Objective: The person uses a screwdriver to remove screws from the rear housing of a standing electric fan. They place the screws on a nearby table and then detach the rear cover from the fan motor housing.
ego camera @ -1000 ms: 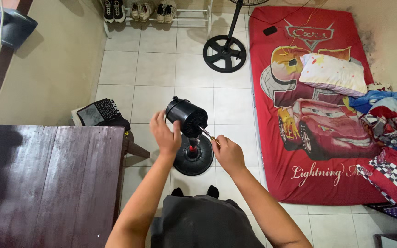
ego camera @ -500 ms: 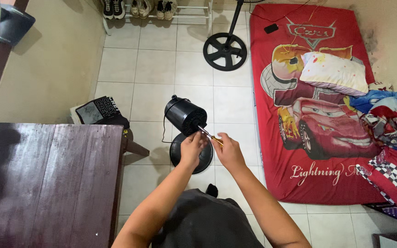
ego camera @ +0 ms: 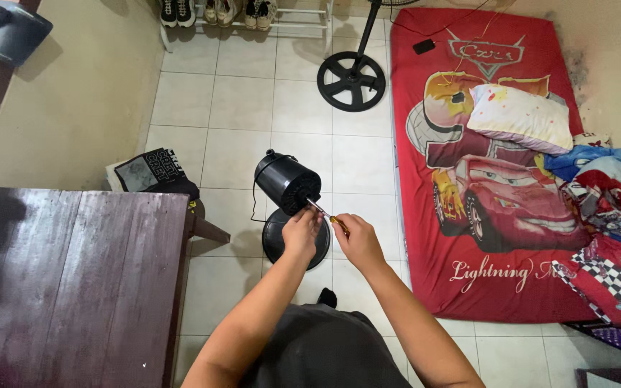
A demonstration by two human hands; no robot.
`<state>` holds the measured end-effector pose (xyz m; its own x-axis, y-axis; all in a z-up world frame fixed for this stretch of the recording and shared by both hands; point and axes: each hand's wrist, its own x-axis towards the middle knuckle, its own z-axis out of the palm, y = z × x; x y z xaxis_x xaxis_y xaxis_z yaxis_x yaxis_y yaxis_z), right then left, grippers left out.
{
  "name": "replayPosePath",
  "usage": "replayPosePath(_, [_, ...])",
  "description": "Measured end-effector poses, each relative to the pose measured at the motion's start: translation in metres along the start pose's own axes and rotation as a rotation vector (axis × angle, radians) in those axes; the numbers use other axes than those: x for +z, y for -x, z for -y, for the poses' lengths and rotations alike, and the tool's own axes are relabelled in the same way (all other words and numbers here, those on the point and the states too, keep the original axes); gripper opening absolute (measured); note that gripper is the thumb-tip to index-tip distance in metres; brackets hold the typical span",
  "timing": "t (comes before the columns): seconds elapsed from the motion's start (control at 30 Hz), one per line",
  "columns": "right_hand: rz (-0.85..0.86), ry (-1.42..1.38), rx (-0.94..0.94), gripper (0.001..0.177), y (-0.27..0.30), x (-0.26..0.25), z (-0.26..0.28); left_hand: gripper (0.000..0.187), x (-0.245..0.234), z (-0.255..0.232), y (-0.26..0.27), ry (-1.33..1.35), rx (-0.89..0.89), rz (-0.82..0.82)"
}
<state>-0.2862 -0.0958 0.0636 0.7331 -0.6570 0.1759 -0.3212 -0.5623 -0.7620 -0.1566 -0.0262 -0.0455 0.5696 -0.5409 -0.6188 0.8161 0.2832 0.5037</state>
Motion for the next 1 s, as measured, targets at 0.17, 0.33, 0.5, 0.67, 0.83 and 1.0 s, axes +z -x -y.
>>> replayPosePath(0.17, [0.002, -0.021, 0.006, 0.016, 0.000, -0.001, 0.000, 0.010, 0.000, -0.001, 0.000, 0.011, -0.002, -0.018])
replayPosePath(0.33, [0.015, 0.000, 0.044, 0.017, 0.001, -0.002, -0.003, 0.013, -0.001, 0.001, -0.002, 0.036, -0.005, -0.011])
replayPosePath(0.5, [-0.016, 0.016, 0.021, 0.017, 0.004, 0.000, -0.013, 0.013, -0.006, 0.002, -0.008, 0.051, -0.044, -0.032])
replayPosePath(0.67, [0.103, -0.029, 0.195, 0.018, 0.007, 0.001, -0.044, 0.013, -0.010, 0.002, -0.010, 0.070, -0.037, 0.027])
replayPosePath(0.83, [0.246, -0.079, 0.229, 0.018, 0.009, 0.000, -0.103, 0.013, -0.008, -0.001, -0.007, 0.007, -0.102, -0.031])
replayPosePath(1.0, [0.125, -0.165, 0.328, 0.014, 0.001, 0.008, -0.150, 0.018, -0.007, -0.003, -0.010, 0.039, -0.114, -0.067])
